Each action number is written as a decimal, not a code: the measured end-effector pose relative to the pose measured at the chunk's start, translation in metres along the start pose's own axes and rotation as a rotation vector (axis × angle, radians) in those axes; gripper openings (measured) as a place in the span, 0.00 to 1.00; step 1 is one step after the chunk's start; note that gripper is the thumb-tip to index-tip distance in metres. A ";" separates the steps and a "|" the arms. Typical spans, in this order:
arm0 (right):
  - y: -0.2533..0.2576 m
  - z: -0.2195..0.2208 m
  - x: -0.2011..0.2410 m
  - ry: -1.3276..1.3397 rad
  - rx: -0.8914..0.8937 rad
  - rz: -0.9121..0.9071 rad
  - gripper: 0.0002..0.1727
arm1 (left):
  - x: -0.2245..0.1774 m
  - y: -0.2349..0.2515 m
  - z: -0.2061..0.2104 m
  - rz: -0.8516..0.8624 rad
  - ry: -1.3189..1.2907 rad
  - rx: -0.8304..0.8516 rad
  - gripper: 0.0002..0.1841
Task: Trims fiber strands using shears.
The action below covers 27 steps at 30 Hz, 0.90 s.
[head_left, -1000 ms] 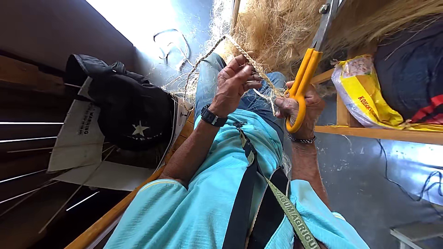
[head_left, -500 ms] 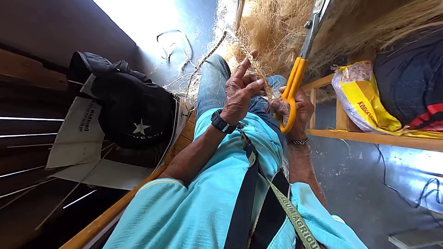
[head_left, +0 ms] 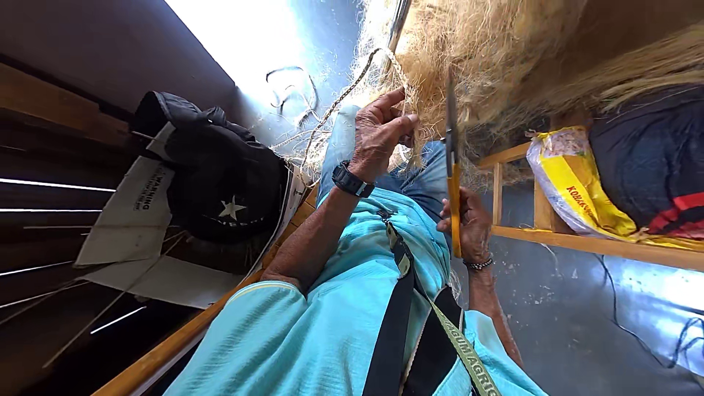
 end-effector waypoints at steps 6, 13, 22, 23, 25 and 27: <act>-0.008 0.004 -0.005 -0.130 0.004 -0.062 0.50 | -0.006 0.004 -0.004 0.043 0.073 -0.005 0.28; -0.013 0.000 -0.005 -0.248 -0.033 -0.109 0.51 | -0.010 0.003 -0.009 0.086 0.137 -0.005 0.28; -0.012 -0.002 -0.003 -0.300 -0.078 -0.154 0.48 | -0.013 0.002 -0.011 0.070 0.179 0.025 0.27; -0.012 -0.001 -0.004 -0.299 -0.084 -0.159 0.48 | -0.013 0.002 -0.011 0.070 0.177 0.029 0.27; -0.012 0.000 -0.006 -0.289 -0.090 -0.159 0.47 | -0.013 0.002 -0.010 0.072 0.181 0.030 0.26; -0.012 0.001 -0.008 -0.281 -0.094 -0.146 0.46 | -0.013 0.003 -0.011 0.087 0.214 0.019 0.24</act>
Point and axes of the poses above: each hand's wrist, its own y-axis towards the middle knuckle, its own z-axis out of the palm, x = y × z, the point moved 3 cm from there along y, towards the middle knuckle, and after that the axes turned 3 degrees about -x, right-handed, at the moved point
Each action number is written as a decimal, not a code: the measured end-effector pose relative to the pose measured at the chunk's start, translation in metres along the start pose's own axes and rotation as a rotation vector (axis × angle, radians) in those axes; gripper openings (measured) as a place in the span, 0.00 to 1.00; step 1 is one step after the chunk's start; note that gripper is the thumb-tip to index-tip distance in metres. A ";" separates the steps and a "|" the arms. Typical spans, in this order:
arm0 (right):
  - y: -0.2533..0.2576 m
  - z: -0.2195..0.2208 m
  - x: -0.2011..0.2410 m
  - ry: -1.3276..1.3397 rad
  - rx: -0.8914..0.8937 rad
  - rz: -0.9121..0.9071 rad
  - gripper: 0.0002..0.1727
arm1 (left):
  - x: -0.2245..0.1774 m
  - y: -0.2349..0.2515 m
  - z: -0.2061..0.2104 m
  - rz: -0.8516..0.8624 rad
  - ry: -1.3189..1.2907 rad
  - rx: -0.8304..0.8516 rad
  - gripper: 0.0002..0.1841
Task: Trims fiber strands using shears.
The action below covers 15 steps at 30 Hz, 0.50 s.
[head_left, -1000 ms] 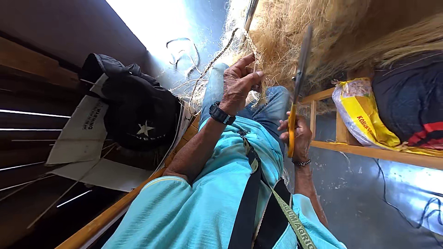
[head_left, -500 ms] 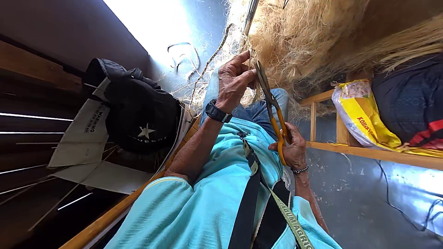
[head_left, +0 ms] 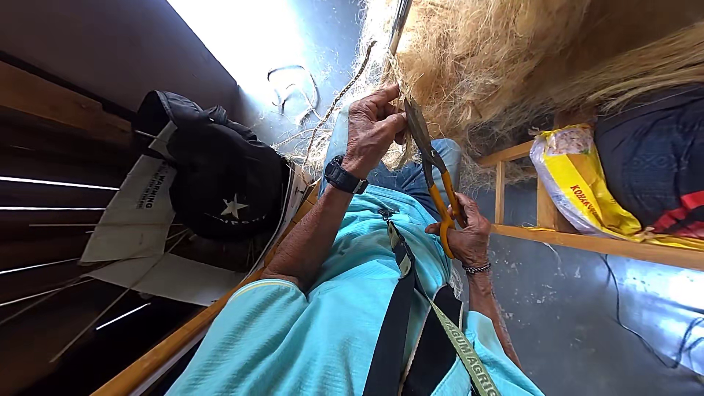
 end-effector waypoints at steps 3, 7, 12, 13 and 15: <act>0.000 0.002 0.001 0.021 0.005 0.027 0.44 | 0.000 0.000 -0.002 0.015 0.049 -0.003 0.23; -0.001 0.004 0.001 0.030 0.014 0.049 0.43 | 0.000 0.001 -0.002 0.021 0.056 -0.008 0.22; -0.003 0.006 0.005 0.058 0.035 0.059 0.38 | 0.003 0.000 -0.004 0.014 0.063 0.004 0.23; -0.003 0.006 0.005 0.076 0.038 0.051 0.36 | 0.004 0.000 -0.004 0.003 0.058 0.006 0.24; -0.004 0.007 0.005 0.123 0.050 0.052 0.35 | 0.005 -0.001 -0.005 -0.016 0.031 0.006 0.23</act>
Point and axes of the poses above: each hand's wrist, its own y-axis towards the middle knuckle, its own z-axis out of the palm, x = y × z, the point moved 3 cm from there along y, towards the middle knuckle, and after that the axes turned 3 degrees about -x, right-handed, at the moved point
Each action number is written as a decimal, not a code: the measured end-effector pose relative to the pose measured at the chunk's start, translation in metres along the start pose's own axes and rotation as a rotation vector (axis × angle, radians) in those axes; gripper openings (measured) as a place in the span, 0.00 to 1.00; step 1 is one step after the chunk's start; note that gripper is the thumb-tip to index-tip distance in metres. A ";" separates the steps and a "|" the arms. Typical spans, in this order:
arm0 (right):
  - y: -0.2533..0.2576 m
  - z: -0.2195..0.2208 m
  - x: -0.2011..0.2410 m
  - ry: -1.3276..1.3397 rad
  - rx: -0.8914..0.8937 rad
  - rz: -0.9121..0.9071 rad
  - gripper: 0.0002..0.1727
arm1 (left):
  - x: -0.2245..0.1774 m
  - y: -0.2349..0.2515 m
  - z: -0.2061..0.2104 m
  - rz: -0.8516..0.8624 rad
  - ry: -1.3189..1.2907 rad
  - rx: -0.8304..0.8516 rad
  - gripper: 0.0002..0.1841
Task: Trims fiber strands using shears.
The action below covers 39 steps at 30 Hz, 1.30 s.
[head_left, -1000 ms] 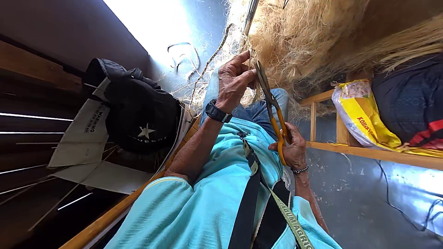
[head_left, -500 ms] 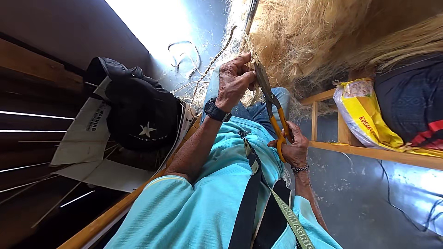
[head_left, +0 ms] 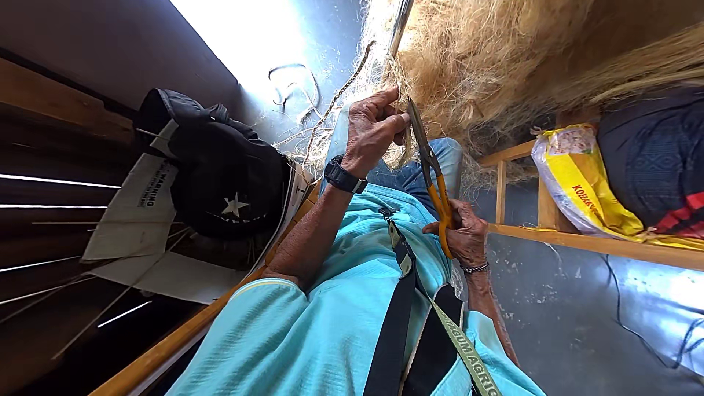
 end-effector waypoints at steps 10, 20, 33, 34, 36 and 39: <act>0.002 -0.006 -0.001 -0.060 0.006 -0.013 0.45 | -0.002 -0.002 0.000 -0.010 -0.018 0.003 0.22; 0.002 -0.006 -0.003 -0.101 -0.006 -0.037 0.46 | 0.001 -0.001 -0.003 0.017 -0.004 -0.013 0.23; 0.004 -0.005 0.001 -0.138 -0.015 -0.035 0.46 | 0.001 -0.002 -0.004 0.024 0.013 0.003 0.23; 0.004 -0.004 0.001 -0.135 -0.011 -0.032 0.45 | 0.001 -0.003 -0.005 0.031 0.014 0.006 0.23; 0.004 -0.003 0.002 -0.130 -0.011 -0.036 0.45 | 0.002 -0.003 -0.005 0.050 0.017 -0.002 0.22; 0.003 -0.002 0.002 -0.133 -0.016 -0.047 0.45 | 0.005 -0.006 -0.006 0.066 0.001 -0.024 0.24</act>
Point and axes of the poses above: each hand's wrist, its own y-axis towards the middle knuckle, its own z-axis out of the palm, x = y × z, the point moved 3 cm from there along y, towards the middle knuckle, and after that the axes turned 3 degrees about -x, right-handed, at the moved point
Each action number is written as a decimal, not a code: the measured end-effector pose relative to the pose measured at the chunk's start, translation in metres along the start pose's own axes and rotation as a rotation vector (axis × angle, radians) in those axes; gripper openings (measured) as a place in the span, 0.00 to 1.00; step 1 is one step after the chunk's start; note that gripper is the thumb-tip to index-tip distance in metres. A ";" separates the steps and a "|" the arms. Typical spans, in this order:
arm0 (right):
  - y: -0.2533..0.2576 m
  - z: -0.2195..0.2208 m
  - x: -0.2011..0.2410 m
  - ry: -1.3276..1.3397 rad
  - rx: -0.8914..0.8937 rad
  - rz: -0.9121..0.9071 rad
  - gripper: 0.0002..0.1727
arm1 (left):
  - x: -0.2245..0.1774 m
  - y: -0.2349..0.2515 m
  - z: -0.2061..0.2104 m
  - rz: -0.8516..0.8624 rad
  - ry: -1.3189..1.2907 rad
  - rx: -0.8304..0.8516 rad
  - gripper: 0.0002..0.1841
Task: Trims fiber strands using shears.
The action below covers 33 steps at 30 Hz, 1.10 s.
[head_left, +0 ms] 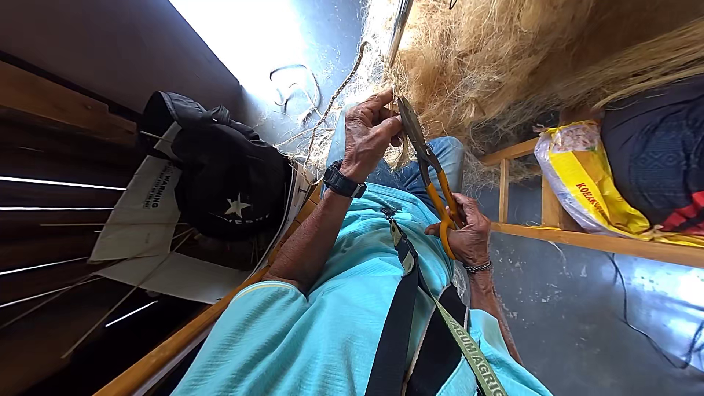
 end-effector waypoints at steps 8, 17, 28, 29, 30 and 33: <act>-0.002 -0.001 -0.001 -0.061 -0.021 -0.034 0.45 | 0.005 -0.002 -0.003 -0.019 -0.064 0.020 0.24; -0.003 -0.001 0.002 -0.114 -0.048 -0.067 0.46 | 0.003 -0.001 -0.011 -0.079 -0.179 0.122 0.19; -0.005 -0.003 0.002 -0.138 -0.066 -0.117 0.45 | 0.007 0.001 -0.018 -0.135 -0.309 -0.002 0.13; -0.005 -0.003 0.003 -0.137 -0.061 -0.117 0.45 | 0.008 0.001 -0.018 -0.140 -0.332 -0.006 0.13; -0.005 -0.003 0.003 -0.137 -0.058 -0.117 0.46 | 0.009 0.001 -0.018 -0.139 -0.347 -0.007 0.13; -0.004 -0.003 0.003 -0.127 -0.056 -0.117 0.45 | 0.010 0.001 -0.018 -0.143 -0.366 -0.002 0.14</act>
Point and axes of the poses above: each hand's wrist, its own y-axis towards the middle knuckle, its own z-axis out of the palm, x = y × z, the point moved 3 cm from there along y, towards the middle knuckle, and after that the axes turned 3 degrees about -x, right-handed, at the moved point
